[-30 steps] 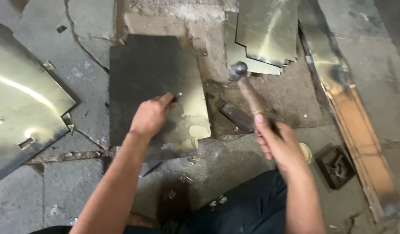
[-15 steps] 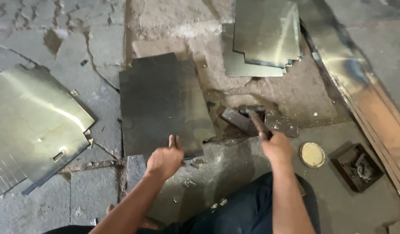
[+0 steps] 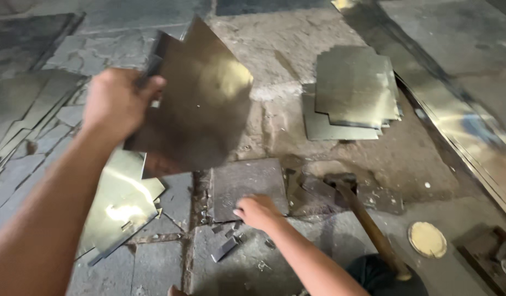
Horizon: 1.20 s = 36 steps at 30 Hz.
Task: The person sits on the floor and uses a hammer and a metal punch to create indentations on a rectangular metal sheet. They repeatedly position the punch on the sheet and strike it with the hammer, occasionally adjusting the sheet's position.
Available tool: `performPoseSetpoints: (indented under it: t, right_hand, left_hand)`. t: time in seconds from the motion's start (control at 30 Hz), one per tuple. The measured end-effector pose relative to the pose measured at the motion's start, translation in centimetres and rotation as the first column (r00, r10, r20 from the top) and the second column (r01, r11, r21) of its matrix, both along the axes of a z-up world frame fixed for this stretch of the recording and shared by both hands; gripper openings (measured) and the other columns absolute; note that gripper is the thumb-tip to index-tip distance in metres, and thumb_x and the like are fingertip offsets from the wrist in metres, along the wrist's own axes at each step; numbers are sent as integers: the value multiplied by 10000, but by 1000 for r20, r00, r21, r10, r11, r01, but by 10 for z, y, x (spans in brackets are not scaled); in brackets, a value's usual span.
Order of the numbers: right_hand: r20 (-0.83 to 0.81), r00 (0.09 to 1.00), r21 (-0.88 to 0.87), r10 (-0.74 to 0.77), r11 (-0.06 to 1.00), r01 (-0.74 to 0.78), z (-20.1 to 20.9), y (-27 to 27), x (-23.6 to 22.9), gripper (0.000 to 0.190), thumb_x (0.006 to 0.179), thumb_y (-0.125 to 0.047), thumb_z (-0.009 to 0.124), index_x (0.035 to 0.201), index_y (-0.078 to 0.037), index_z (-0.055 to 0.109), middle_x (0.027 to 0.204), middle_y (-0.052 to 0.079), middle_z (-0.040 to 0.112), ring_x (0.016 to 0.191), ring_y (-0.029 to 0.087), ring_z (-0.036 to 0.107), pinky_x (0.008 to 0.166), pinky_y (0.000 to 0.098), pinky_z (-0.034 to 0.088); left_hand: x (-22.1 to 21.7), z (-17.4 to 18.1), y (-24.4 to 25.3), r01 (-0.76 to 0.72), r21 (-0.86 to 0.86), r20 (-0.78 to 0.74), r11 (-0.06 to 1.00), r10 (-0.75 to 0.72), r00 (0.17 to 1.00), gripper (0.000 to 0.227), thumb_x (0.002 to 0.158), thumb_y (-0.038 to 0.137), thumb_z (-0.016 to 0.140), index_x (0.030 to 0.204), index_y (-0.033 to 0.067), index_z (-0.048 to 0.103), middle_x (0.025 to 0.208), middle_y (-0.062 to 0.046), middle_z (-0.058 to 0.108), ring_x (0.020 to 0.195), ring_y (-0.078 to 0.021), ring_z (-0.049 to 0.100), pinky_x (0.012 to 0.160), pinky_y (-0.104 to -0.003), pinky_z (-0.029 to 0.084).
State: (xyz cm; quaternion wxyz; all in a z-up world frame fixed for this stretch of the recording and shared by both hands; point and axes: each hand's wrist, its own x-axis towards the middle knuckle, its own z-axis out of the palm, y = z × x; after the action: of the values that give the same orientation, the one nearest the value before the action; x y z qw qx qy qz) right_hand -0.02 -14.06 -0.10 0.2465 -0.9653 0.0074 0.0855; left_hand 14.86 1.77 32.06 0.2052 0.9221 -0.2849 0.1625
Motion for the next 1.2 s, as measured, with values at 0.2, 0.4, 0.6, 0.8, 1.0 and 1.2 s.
performPoseSetpoints:
  t: [0.2, 0.4, 0.6, 0.8, 1.0, 1.2]
  right_hand:
    - [-314, 710, 20, -630, 743, 669, 44, -113, -112, 563, 1034, -451, 537, 1564, -286, 441, 1148, 148, 714, 967, 322, 783, 903, 405, 626]
    - [-159, 609, -133, -777, 628, 767, -54, -197, -172, 470, 841, -374, 808, 1225, -116, 732, 1047, 213, 754, 992, 367, 728, 856, 455, 560]
    - [-224, 626, 448, -747, 492, 747, 7, -165, -174, 365, 886, -361, 747, 1032, -28, 721, 723, 64, 643, 614, 198, 581, 534, 346, 457]
    - [-214, 729, 762, -650, 355, 541, 43, -67, -102, 554, 894, -617, 618, 852, -66, 656, 607, -36, 573, 467, 64, 496, 408, 239, 394]
    - [-225, 832, 556, -507, 634, 537, -31, -24, -51, 625, 885, -706, 569, 817, -90, 649, 602, -56, 549, 473, 55, 484, 407, 229, 373]
    - [-287, 778, 479, -559, 620, 622, -58, -24, -47, 635, 908, -733, 519, 837, -118, 662, 615, -60, 522, 486, 59, 469, 421, 254, 364]
  left_hand:
    - [-15, -87, 91, -360, -636, -539, 682, -59, 840, 366, 1018, 374, 677, 994, 19, 761, 679, -11, 641, 479, -125, 464, 426, -331, 316]
    - [-42, -328, 86, -745, -560, -826, 361, -182, 533, 500, 965, 467, 724, 1033, -26, 680, 615, -43, 550, 411, -159, 400, 377, -349, 294]
    - [-46, -406, 96, -673, -161, -771, 722, 334, 542, 530, 740, 458, 920, 883, -26, 761, 778, -167, 741, 636, -265, 664, 620, -411, 530]
    - [-45, -395, 86, -703, -6, -782, 711, 435, 447, 618, 637, 452, 975, 969, -20, 754, 883, -194, 764, 815, -336, 750, 768, -444, 581]
    - [-44, -396, 86, -707, 10, -831, 707, 399, 387, 611, 666, 451, 944, 1027, -3, 751, 957, -216, 782, 889, -359, 773, 815, -453, 593]
    - [-41, -400, 87, -727, 3, -815, 686, 423, 396, 678, 620, 456, 982, 994, -49, 727, 968, -223, 749, 896, -352, 747, 805, -446, 579]
